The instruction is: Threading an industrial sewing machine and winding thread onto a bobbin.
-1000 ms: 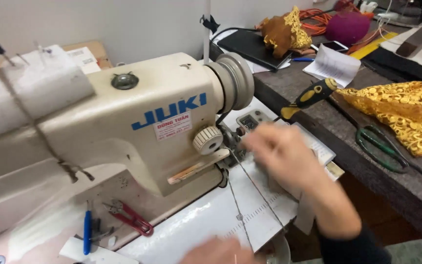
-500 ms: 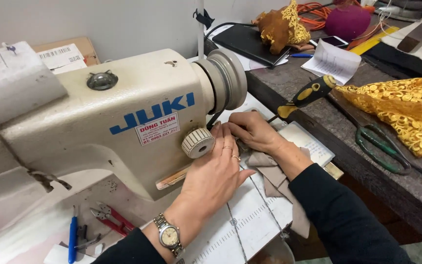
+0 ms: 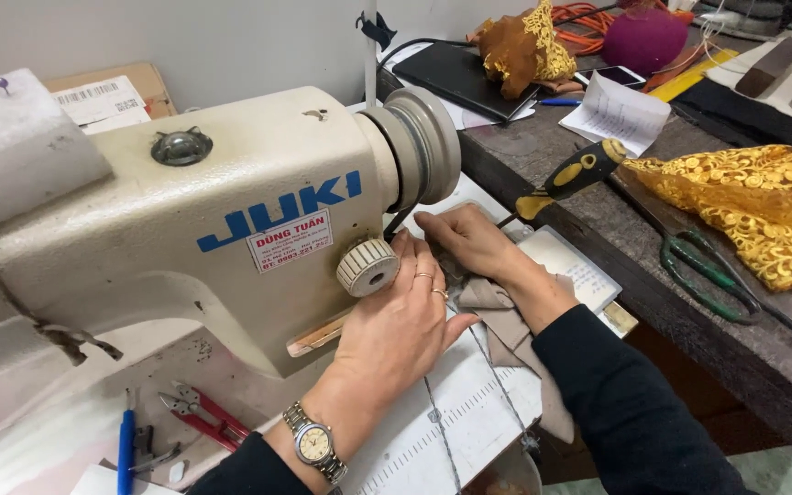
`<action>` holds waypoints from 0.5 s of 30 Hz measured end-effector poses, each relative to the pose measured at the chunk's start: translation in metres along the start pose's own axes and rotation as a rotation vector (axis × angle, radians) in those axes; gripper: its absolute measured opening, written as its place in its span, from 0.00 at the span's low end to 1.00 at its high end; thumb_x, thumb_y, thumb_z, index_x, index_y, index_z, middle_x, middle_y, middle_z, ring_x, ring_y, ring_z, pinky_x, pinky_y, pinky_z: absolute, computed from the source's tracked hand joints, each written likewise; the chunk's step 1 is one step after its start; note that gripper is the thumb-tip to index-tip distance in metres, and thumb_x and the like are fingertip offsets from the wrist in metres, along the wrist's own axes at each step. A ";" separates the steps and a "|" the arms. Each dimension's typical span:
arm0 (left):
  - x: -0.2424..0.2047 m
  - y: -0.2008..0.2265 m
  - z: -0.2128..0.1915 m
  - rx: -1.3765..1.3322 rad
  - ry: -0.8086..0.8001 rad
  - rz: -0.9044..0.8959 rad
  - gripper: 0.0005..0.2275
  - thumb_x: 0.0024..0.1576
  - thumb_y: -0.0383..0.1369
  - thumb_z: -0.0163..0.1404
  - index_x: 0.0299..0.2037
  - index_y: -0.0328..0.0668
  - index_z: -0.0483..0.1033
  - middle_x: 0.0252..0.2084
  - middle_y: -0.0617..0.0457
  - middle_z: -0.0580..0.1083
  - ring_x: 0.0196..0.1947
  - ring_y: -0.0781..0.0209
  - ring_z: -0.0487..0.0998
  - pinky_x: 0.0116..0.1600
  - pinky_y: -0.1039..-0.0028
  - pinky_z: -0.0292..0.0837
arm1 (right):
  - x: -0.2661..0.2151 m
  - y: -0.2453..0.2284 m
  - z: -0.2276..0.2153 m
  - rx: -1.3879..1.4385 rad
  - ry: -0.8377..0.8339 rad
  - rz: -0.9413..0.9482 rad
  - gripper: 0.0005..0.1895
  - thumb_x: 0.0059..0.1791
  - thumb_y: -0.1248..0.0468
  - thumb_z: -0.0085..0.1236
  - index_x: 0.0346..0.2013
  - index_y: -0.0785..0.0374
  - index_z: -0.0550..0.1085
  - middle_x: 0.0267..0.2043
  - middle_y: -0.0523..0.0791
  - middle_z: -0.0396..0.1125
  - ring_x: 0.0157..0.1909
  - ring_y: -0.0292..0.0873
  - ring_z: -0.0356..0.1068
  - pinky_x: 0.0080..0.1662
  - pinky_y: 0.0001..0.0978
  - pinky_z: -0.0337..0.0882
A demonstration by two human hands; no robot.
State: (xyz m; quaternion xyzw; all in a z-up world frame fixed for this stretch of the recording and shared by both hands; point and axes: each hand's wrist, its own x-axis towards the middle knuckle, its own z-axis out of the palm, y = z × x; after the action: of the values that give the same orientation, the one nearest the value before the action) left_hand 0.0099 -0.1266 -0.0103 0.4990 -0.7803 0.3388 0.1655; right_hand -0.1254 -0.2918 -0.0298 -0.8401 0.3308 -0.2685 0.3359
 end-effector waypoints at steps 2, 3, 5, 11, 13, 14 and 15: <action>-0.001 0.002 0.001 0.000 0.007 -0.012 0.33 0.58 0.56 0.34 0.48 0.22 0.71 0.49 0.29 0.69 0.59 0.35 0.67 0.62 0.62 0.62 | -0.005 -0.004 -0.001 -0.012 0.000 -0.035 0.25 0.55 0.54 0.46 0.15 0.60 0.68 0.13 0.41 0.58 0.23 0.34 0.56 0.29 0.30 0.60; -0.001 0.002 0.001 0.004 0.013 -0.025 0.34 0.59 0.56 0.34 0.48 0.23 0.72 0.49 0.30 0.70 0.59 0.36 0.67 0.62 0.64 0.62 | -0.006 -0.006 -0.001 -0.020 0.000 -0.074 0.22 0.55 0.54 0.47 0.18 0.59 0.69 0.14 0.41 0.59 0.25 0.33 0.57 0.31 0.29 0.61; 0.000 0.001 -0.002 -0.005 0.015 -0.024 0.33 0.59 0.56 0.34 0.48 0.22 0.72 0.49 0.29 0.70 0.59 0.36 0.67 0.63 0.65 0.62 | -0.005 -0.006 0.001 -0.030 -0.004 -0.069 0.22 0.54 0.55 0.48 0.18 0.60 0.69 0.14 0.42 0.60 0.24 0.34 0.58 0.31 0.29 0.62; -0.001 -0.002 -0.005 -0.006 0.008 -0.004 0.34 0.59 0.57 0.33 0.46 0.21 0.73 0.46 0.28 0.70 0.58 0.35 0.68 0.62 0.67 0.63 | -0.003 0.029 -0.011 -0.076 0.093 0.049 0.29 0.56 0.52 0.42 0.13 0.62 0.68 0.10 0.46 0.59 0.17 0.40 0.55 0.29 0.33 0.60; 0.000 -0.003 -0.005 -0.032 -0.002 -0.022 0.35 0.59 0.58 0.33 0.46 0.21 0.73 0.45 0.28 0.70 0.58 0.36 0.68 0.61 0.71 0.65 | -0.005 0.022 -0.018 -0.040 0.134 0.085 0.33 0.58 0.49 0.39 0.10 0.57 0.68 0.08 0.40 0.59 0.13 0.35 0.54 0.28 0.28 0.60; -0.001 -0.002 -0.004 -0.032 0.011 -0.017 0.36 0.59 0.58 0.32 0.46 0.21 0.73 0.46 0.28 0.70 0.58 0.36 0.68 0.62 0.69 0.64 | -0.007 0.020 -0.019 -0.049 0.184 0.089 0.32 0.58 0.50 0.39 0.11 0.58 0.69 0.10 0.41 0.61 0.16 0.34 0.56 0.29 0.28 0.61; -0.002 -0.001 -0.004 -0.032 0.024 -0.011 0.38 0.58 0.59 0.30 0.46 0.20 0.73 0.46 0.28 0.71 0.58 0.36 0.69 0.63 0.67 0.63 | -0.009 0.017 -0.020 -0.057 0.234 0.092 0.31 0.58 0.51 0.39 0.12 0.59 0.70 0.11 0.42 0.62 0.20 0.33 0.58 0.29 0.29 0.61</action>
State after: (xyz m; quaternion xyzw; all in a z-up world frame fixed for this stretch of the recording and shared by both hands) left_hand 0.0115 -0.1232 -0.0080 0.4965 -0.7808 0.3311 0.1848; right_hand -0.1512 -0.3022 -0.0323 -0.7962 0.4135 -0.3392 0.2828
